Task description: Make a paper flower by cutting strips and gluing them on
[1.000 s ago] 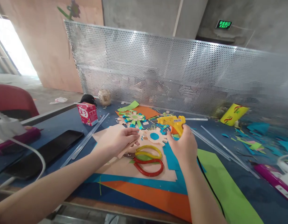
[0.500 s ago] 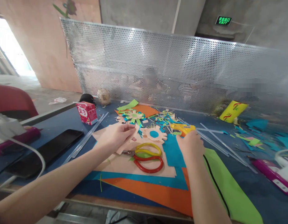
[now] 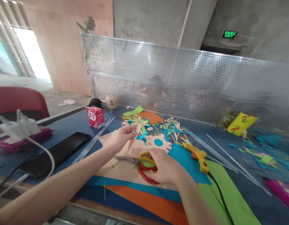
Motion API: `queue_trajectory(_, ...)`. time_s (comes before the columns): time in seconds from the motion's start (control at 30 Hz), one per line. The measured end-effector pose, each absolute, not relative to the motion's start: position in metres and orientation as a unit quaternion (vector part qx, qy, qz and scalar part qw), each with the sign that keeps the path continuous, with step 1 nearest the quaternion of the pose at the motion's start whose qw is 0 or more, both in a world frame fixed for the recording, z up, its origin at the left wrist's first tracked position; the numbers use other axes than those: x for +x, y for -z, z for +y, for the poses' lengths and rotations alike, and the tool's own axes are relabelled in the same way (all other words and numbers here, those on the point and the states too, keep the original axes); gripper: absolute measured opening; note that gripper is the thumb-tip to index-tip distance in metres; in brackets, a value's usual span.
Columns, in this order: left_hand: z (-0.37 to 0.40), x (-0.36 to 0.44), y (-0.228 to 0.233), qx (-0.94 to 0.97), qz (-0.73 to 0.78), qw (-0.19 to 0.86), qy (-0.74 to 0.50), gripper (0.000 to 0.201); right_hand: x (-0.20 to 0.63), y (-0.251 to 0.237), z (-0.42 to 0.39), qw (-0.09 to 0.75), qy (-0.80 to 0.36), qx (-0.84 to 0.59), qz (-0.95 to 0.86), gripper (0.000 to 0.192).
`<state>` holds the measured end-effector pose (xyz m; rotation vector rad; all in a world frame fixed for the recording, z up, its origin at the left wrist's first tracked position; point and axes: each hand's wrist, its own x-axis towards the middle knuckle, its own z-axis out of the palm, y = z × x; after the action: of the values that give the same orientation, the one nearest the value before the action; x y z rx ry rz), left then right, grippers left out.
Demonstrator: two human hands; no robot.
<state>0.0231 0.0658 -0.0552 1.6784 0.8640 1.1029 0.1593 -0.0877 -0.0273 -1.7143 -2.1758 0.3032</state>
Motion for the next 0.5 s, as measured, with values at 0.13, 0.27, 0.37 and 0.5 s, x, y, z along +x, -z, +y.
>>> queue_trajectory(0.13,0.065,0.022,0.043,0.68,0.327,0.474,-0.454,0.038,0.159,0.031,-0.088,0.167,-0.094,-0.618,-0.762,0.03)
queue_trajectory(0.27,0.065,0.013,0.018,0.683,0.267,0.434,-0.523,0.043,0.16,0.031,-0.087,0.173,-0.082,-0.614,-0.766,0.029)
queue_trajectory(0.37,0.067,0.002,0.003,0.626,0.248,0.402,-0.62,0.041,0.165,0.028,-0.085,0.21,-0.068,-0.618,-0.754,0.04)
queue_trajectory(0.5,0.074,-0.005,0.0,0.547,0.304,0.376,-0.683,0.033,0.175,0.023,-0.083,0.303,-0.017,-0.678,-0.67,0.032)
